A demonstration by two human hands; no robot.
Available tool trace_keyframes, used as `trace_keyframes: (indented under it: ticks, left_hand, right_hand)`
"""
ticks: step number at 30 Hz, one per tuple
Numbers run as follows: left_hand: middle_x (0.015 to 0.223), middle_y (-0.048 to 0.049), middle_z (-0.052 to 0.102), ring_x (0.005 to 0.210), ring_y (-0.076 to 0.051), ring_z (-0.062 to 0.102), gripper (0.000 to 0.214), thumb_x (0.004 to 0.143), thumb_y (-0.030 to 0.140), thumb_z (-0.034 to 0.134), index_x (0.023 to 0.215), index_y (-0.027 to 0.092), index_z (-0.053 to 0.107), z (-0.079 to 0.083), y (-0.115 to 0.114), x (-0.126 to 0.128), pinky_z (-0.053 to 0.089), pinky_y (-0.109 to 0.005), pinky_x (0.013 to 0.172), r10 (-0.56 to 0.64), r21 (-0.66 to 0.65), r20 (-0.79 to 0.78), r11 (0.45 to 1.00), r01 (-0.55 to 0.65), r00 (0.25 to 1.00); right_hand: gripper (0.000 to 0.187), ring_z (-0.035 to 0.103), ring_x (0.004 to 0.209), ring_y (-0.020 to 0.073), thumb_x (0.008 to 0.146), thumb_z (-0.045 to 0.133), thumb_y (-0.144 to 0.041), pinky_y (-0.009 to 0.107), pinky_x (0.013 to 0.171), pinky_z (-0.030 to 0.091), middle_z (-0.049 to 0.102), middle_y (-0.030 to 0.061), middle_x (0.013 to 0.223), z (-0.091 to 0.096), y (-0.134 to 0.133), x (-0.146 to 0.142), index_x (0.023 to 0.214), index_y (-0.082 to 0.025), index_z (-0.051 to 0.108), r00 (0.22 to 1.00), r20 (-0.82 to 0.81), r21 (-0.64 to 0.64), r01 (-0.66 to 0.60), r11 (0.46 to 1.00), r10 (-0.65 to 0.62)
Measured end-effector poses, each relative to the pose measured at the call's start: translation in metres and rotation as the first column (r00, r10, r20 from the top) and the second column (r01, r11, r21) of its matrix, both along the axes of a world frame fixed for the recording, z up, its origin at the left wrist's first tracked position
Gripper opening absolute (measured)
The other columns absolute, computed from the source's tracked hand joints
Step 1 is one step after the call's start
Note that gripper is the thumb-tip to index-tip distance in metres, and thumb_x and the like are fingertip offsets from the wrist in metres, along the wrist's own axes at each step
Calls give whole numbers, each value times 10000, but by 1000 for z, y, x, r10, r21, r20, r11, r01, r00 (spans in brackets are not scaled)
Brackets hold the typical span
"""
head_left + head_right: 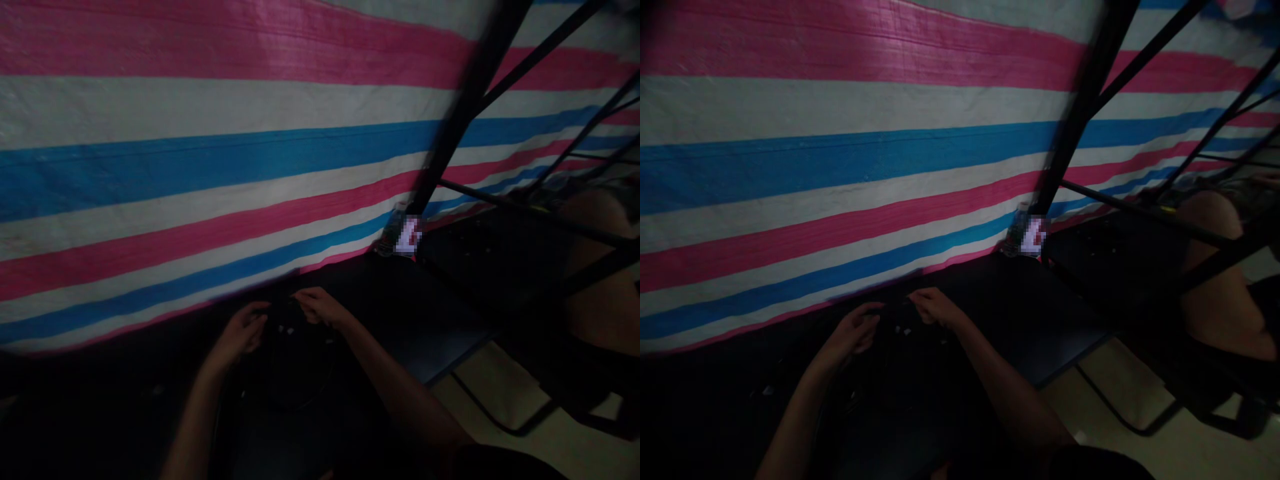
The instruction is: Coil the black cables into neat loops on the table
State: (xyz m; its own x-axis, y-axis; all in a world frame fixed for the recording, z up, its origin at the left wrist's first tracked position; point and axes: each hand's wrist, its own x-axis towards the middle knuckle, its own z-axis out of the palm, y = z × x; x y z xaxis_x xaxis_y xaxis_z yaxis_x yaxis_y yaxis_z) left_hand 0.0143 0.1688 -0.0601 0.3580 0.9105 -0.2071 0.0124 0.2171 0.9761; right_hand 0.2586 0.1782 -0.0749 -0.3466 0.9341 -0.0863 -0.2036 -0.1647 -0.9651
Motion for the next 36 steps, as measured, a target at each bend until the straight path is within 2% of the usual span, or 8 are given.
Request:
trace_keyframes:
  ticks: [5, 10, 13, 16, 20, 23, 29, 36]
  left_hand:
    - [662, 87, 529, 527, -87, 471, 687, 822, 342, 792, 1409, 209, 461, 5, -3, -2, 354, -215, 512, -57, 23, 75, 998, 55, 996]
    - [698, 68, 605, 595, -126, 548, 784, 827, 263, 769, 1496, 260, 362, 4, -4, -8, 411, -239, 578, -164, 35, 20, 986, 163, 986]
    - [778, 49, 651, 681, -148, 597, 773, 773, 258, 816, 1443, 271, 431, 4, -3, -11, 445, -250, 625, -201, 43, -36, 978, 202, 979]
    - [774, 19, 678, 694, -171, 622, 611, 795, 355, 801, 1333, 215, 548, 3, 1, -11, 475, -270, 633, -102, 88, -99, 990, 111, 990]
    - [616, 66, 590, 531, -134, 536, 519, 806, 431, 788, 1238, 195, 624, -1, 9, -9, 423, -237, 515, 173, 119, 32, 977, -175, 984]
    - [552, 114, 481, 444, -88, 422, 475, 760, 454, 823, 1115, 197, 640, -2, 12, -9, 405, -216, 469, 275, 93, 155, 952, -291, 949]
    - [488, 151, 359, 370, -30, 246, 443, 732, 500, 849, 953, 183, 633, 8, 9, -10, 285, -157, 380, 314, 16, 284, 943, -332, 906]
    - [462, 147, 356, 352, -9, 249, 436, 724, 520, 859, 876, 178, 636, 4, 14, -9, 266, -139, 386, 331, -49, 344, 941, -336, 879]
  right_hand:
    - [366, 212, 373, 36, 876, 686, -527, 212, 380, 131, 332, -126, 518, 0, 7, 1, 791, -209, 526, 969, -141, -2, 204, 979, -202]
    - [473, 204, 366, 26, 806, 739, -559, 215, 375, 108, 314, -127, 508, 0, 16, 11, 684, -224, 429, 890, -250, -14, 391, 920, -382]
    - [500, 207, 375, 23, 779, 756, -561, 210, 378, 107, 320, -127, 514, 1, 20, 18, 675, -225, 399, 830, -305, -31, 482, 876, -467]
    - [490, 210, 386, 23, 796, 743, -553, 207, 383, 113, 330, -126, 525, 2, 21, 21, 692, -225, 394, 793, -341, -53, 519, 853, -504]
    - [407, 204, 385, 27, 846, 711, -537, 208, 384, 117, 357, -126, 534, 3, 14, 7, 765, -218, 471, 819, -345, -80, 461, 884, -458]
    - [350, 212, 372, 34, 869, 708, -512, 211, 379, 120, 350, -130, 514, 3, 5, -9, 833, -206, 542, 875, -318, -101, 350, 931, -364]
    - [260, 257, 384, 35, 832, 769, -372, 206, 393, 146, 376, -120, 518, 7, -2, -15, 863, -177, 600, 937, -299, -147, 141, 979, -180]
    - [229, 179, 397, 37, 912, 676, -385, 211, 406, 112, 321, -120, 520, 11, -3, -10, 856, -170, 622, 916, -366, -184, 100, 978, -163]
